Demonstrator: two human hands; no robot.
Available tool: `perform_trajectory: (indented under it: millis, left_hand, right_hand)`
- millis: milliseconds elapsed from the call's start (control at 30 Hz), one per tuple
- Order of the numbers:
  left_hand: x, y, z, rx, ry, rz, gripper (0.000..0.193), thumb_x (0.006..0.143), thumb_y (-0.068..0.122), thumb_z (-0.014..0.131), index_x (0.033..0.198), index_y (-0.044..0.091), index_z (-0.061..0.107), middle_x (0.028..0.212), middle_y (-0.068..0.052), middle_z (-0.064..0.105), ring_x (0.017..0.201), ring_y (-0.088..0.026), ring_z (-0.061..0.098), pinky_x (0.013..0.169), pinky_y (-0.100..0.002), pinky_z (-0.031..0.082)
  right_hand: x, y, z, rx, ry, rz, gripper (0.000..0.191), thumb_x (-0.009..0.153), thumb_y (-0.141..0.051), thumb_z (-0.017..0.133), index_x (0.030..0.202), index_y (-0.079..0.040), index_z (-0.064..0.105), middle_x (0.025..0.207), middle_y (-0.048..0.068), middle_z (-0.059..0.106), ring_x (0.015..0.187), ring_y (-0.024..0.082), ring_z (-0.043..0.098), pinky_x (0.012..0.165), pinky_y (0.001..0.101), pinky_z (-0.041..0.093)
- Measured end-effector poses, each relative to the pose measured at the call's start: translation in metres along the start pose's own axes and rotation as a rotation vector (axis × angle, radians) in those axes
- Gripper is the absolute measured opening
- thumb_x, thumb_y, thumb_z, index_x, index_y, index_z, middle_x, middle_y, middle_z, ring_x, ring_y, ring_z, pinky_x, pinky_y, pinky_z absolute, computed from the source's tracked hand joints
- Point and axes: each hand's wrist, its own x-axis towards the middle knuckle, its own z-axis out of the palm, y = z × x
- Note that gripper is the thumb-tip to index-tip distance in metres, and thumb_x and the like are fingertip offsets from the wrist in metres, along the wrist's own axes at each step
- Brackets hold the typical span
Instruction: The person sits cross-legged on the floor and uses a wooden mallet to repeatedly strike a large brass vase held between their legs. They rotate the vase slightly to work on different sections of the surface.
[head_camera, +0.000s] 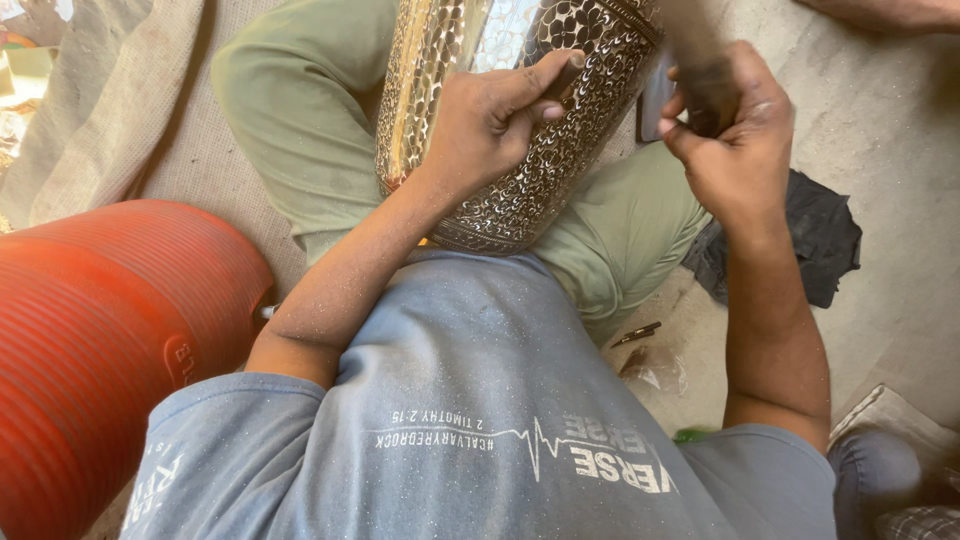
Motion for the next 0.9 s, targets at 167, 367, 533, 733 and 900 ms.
perform_trajectory:
  millis: [167,367,533,733,900]
  left_hand:
    - [0.003,0.002,-0.002,0.000,-0.004,0.017,0.045,0.095,0.004,0.077,0.137,0.016,0.065,0.089,-0.009,0.074,0.074,-0.020,0.074,0.066,-0.035,0.055]
    - [0.005,0.005,-0.002,0.008,-0.005,0.023,0.043,0.095,0.006,0.079,0.135,0.016,0.067,0.087,-0.010,0.073,0.071,-0.022,0.072,0.065,-0.036,0.054]
    - [0.006,0.005,-0.001,-0.019,-0.007,0.013,0.042,0.097,0.005,0.077,0.136,0.016,0.066,0.089,-0.008,0.075,0.072,-0.018,0.073,0.065,-0.034,0.055]
    - [0.006,0.003,0.001,-0.017,-0.014,-0.007,0.041,0.097,0.007,0.078,0.135,0.017,0.067,0.085,-0.008,0.074,0.068,-0.017,0.071,0.061,-0.034,0.053]
    - [0.005,0.000,0.001,0.000,-0.020,0.017,0.042,0.094,0.008,0.079,0.134,0.015,0.067,0.083,-0.008,0.074,0.065,-0.018,0.070,0.060,-0.034,0.052]
  right_hand:
    - [-0.006,0.027,-0.005,-0.377,0.032,-0.155,0.030,0.093,0.014,0.072,0.115,-0.006,0.067,0.100,0.007,0.073,0.090,0.015,0.072,0.079,0.0298,0.061]
    - [-0.006,0.033,-0.005,-0.486,0.080,-0.061,0.029,0.090,0.013,0.070,0.112,-0.007,0.069,0.092,0.008,0.072,0.075,0.014,0.068,0.060,0.0299,0.056]
    - [-0.004,0.023,-0.001,-0.443,0.082,-0.043,0.022,0.094,0.010,0.069,0.109,-0.007,0.068,0.094,0.005,0.073,0.079,0.011,0.071,0.062,0.0289,0.059]
    - [0.000,0.004,0.007,-0.259,0.105,-0.034,0.032,0.085,0.008,0.071,0.110,-0.011,0.065,0.098,0.001,0.070,0.083,0.007,0.069,0.068,0.0262,0.059]
    - [-0.001,-0.006,0.012,-0.067,0.084,-0.009,0.040,0.094,0.011,0.075,0.128,-0.009,0.062,0.100,0.002,0.069,0.094,0.010,0.068,0.080,0.0261,0.058]
